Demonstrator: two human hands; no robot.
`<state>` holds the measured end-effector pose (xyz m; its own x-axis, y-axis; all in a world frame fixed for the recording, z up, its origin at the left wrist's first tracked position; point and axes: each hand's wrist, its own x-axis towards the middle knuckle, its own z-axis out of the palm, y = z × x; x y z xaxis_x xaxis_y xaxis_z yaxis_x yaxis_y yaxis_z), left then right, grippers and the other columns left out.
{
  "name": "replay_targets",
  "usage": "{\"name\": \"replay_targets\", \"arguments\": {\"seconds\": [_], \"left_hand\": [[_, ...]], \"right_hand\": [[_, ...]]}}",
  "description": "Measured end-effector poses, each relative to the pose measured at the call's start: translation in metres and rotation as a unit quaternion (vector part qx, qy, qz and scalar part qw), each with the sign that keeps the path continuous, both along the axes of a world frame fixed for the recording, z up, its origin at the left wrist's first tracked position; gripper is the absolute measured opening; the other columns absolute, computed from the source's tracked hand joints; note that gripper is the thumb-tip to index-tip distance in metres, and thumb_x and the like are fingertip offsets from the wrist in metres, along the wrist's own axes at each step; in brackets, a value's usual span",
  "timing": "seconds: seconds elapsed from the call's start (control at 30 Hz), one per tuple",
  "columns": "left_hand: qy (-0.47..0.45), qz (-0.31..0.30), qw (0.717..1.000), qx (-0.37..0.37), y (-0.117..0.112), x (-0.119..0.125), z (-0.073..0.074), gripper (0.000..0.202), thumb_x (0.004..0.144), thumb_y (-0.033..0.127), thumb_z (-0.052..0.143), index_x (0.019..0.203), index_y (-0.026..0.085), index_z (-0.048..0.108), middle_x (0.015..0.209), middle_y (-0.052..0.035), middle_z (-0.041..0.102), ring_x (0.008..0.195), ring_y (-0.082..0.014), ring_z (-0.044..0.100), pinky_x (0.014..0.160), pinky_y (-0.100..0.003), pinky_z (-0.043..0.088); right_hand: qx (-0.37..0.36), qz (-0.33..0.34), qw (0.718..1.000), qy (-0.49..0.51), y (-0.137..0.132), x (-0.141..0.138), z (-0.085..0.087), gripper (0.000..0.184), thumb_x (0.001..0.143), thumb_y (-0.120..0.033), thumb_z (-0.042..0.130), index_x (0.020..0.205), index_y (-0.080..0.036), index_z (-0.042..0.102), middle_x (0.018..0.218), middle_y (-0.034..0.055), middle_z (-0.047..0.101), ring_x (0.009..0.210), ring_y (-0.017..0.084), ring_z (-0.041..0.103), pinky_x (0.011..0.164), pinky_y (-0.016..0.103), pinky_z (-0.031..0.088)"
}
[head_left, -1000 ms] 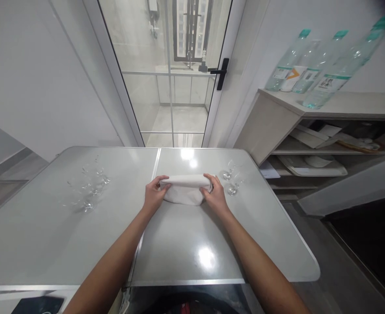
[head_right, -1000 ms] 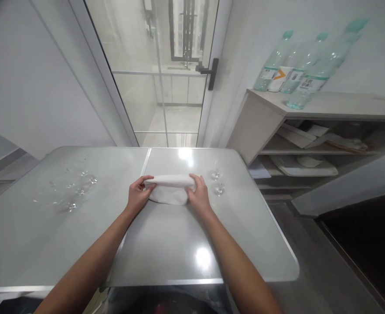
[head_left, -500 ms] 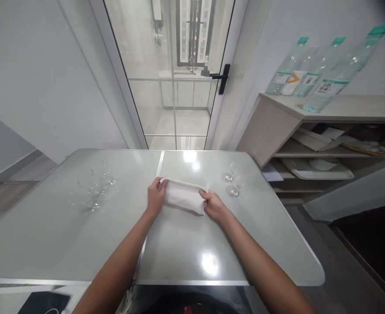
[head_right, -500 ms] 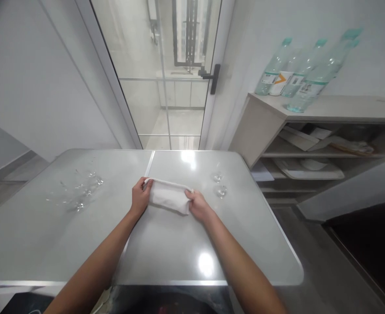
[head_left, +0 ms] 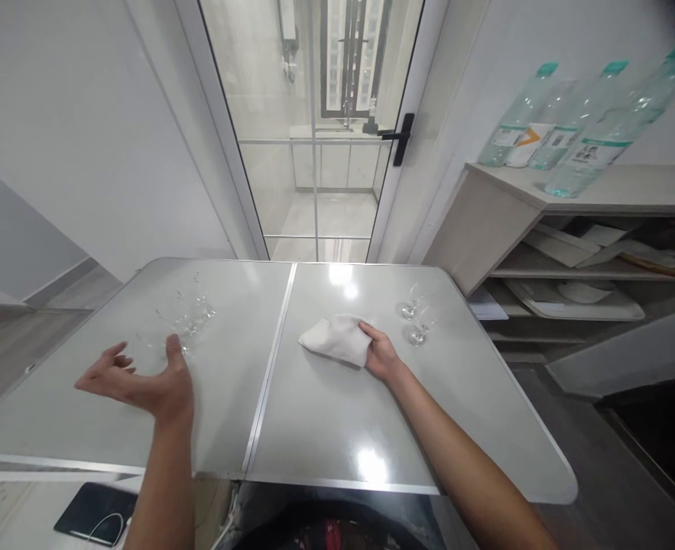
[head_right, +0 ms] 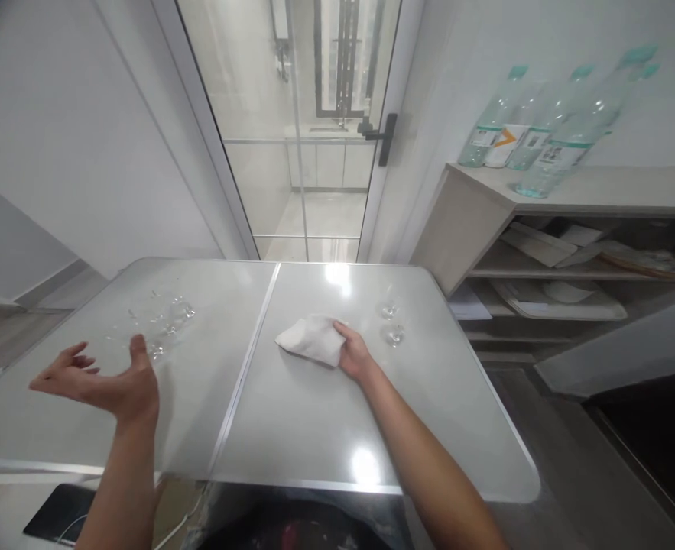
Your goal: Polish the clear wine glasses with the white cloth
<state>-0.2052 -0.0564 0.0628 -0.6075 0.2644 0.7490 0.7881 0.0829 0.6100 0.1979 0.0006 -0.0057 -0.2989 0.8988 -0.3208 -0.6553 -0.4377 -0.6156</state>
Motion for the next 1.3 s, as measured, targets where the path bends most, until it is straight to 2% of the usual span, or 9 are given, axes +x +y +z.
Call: {"name": "replay_targets", "arguments": {"seconds": [0.07, 0.23, 0.53, 0.73, 0.83, 0.93, 1.07, 1.2, 1.3], "left_hand": [[-0.006, -0.003, 0.999, -0.044, -0.005, -0.025, -0.017, 0.111, 0.050, 0.048, 0.098, 0.141, 0.009, 0.046, 0.140, -0.0216, 0.048, 0.124, -0.0378, 0.050, 0.110, -0.057, 0.043], [-0.139, -0.062, 0.978, -0.141, 0.015, -0.052, -0.048, 0.095, 0.054, 0.047, 0.097, 0.129, 0.015, 0.049, 0.132, -0.0151, 0.056, 0.121, -0.0357, 0.059, 0.112, -0.060, 0.044], [-0.219, -0.125, 0.965, -0.076, 0.034, -0.061, -0.042, 0.063, 0.074, 0.034, 0.083, 0.125, 0.015, 0.052, 0.117, -0.0120, 0.071, 0.100, -0.0248, 0.072, 0.095, -0.043, 0.057], [-0.048, -0.192, 0.978, -0.059, 0.016, 0.003, -0.014, 0.071, 0.080, 0.047, 0.082, 0.141, 0.020, 0.056, 0.124, -0.0104, 0.073, 0.101, -0.0241, 0.073, 0.096, -0.041, 0.056], [0.024, -0.329, 0.933, -0.142, 0.027, 0.059, -0.008, 0.064, 0.086, 0.048, 0.077, 0.143, 0.026, 0.058, 0.098, -0.0018, 0.077, 0.085, -0.0192, 0.072, 0.091, -0.036, 0.055], [0.138, -0.426, 0.873, -0.194, 0.050, 0.115, -0.019, 0.063, 0.087, 0.047, 0.079, 0.144, 0.027, 0.060, 0.093, -0.0018, 0.075, 0.078, -0.0176, 0.070, 0.084, -0.033, 0.050], [0.246, -0.455, 0.823, -0.234, 0.075, 0.162, -0.050, 0.062, 0.088, 0.047, 0.079, 0.144, 0.028, 0.062, 0.094, -0.0044, 0.076, 0.080, -0.0207, 0.069, 0.080, -0.034, 0.045], [0.294, -0.489, 0.798, -0.194, 0.078, 0.172, -0.069, 0.052, 0.094, 0.038, 0.073, 0.144, 0.027, 0.063, 0.101, -0.0074, 0.077, 0.089, -0.0213, 0.070, 0.083, -0.035, 0.042], [0.336, -0.515, 0.770, -0.171, 0.073, 0.166, -0.070, 0.045, 0.098, 0.028, 0.066, 0.144, 0.032, 0.063, 0.109, -0.0077, 0.077, 0.095, -0.0206, 0.070, 0.087, -0.037, 0.040]], "right_hand": [[0.000, 0.003, 1.000, -0.002, 0.001, -0.001, -0.001, 0.020, 0.089, -0.029, 0.066, 0.103, -0.019, 0.075, 0.100, 0.0057, 0.082, 0.108, 0.027, 0.076, 0.098, 0.040, 0.059], [0.004, 0.003, 1.000, 0.005, 0.002, -0.001, -0.002, 0.020, 0.088, -0.029, 0.066, 0.103, -0.019, 0.076, 0.098, 0.0060, 0.082, 0.109, 0.028, 0.075, 0.099, 0.040, 0.058], [0.023, 0.009, 1.000, -0.006, 0.003, -0.001, -0.008, 0.021, 0.085, -0.031, 0.071, 0.101, -0.018, 0.075, 0.098, 0.0068, 0.082, 0.106, 0.028, 0.076, 0.098, 0.039, 0.057], [0.044, 0.010, 0.999, -0.009, 0.003, -0.004, -0.007, 0.024, 0.086, -0.039, 0.071, 0.099, -0.019, 0.075, 0.097, 0.0079, 0.082, 0.107, 0.029, 0.075, 0.095, 0.041, 0.058], [0.067, 0.005, 0.997, -0.024, 0.002, -0.007, -0.005, 0.029, 0.085, -0.045, 0.071, 0.099, -0.019, 0.075, 0.099, 0.0082, 0.081, 0.107, 0.029, 0.074, 0.095, 0.040, 0.057], [0.118, -0.048, 0.990, -0.065, -0.001, -0.009, -0.004, 0.035, 0.085, -0.049, 0.072, 0.106, -0.021, 0.075, 0.106, 0.0067, 0.079, 0.107, 0.027, 0.071, 0.096, 0.038, 0.054], [0.213, -0.123, 0.949, -0.196, -0.010, -0.009, -0.001, 0.032, 0.091, -0.050, 0.070, 0.110, -0.025, 0.073, 0.103, 0.0015, 0.075, 0.099, 0.023, 0.066, 0.091, 0.031, 0.051], [0.288, -0.060, 0.921, -0.257, -0.021, -0.013, 0.003, 0.033, 0.091, -0.049, 0.073, 0.114, -0.027, 0.065, 0.091, -0.0010, 0.067, 0.082, 0.019, 0.059, 0.083, 0.030, 0.049], [0.342, -0.005, 0.905, -0.252, -0.025, -0.017, 0.005, 0.055, 0.086, -0.042, 0.080, 0.133, -0.029, 0.055, 0.107, 0.0010, 0.067, 0.094, 0.020, 0.062, 0.095, 0.034, 0.048]]}}
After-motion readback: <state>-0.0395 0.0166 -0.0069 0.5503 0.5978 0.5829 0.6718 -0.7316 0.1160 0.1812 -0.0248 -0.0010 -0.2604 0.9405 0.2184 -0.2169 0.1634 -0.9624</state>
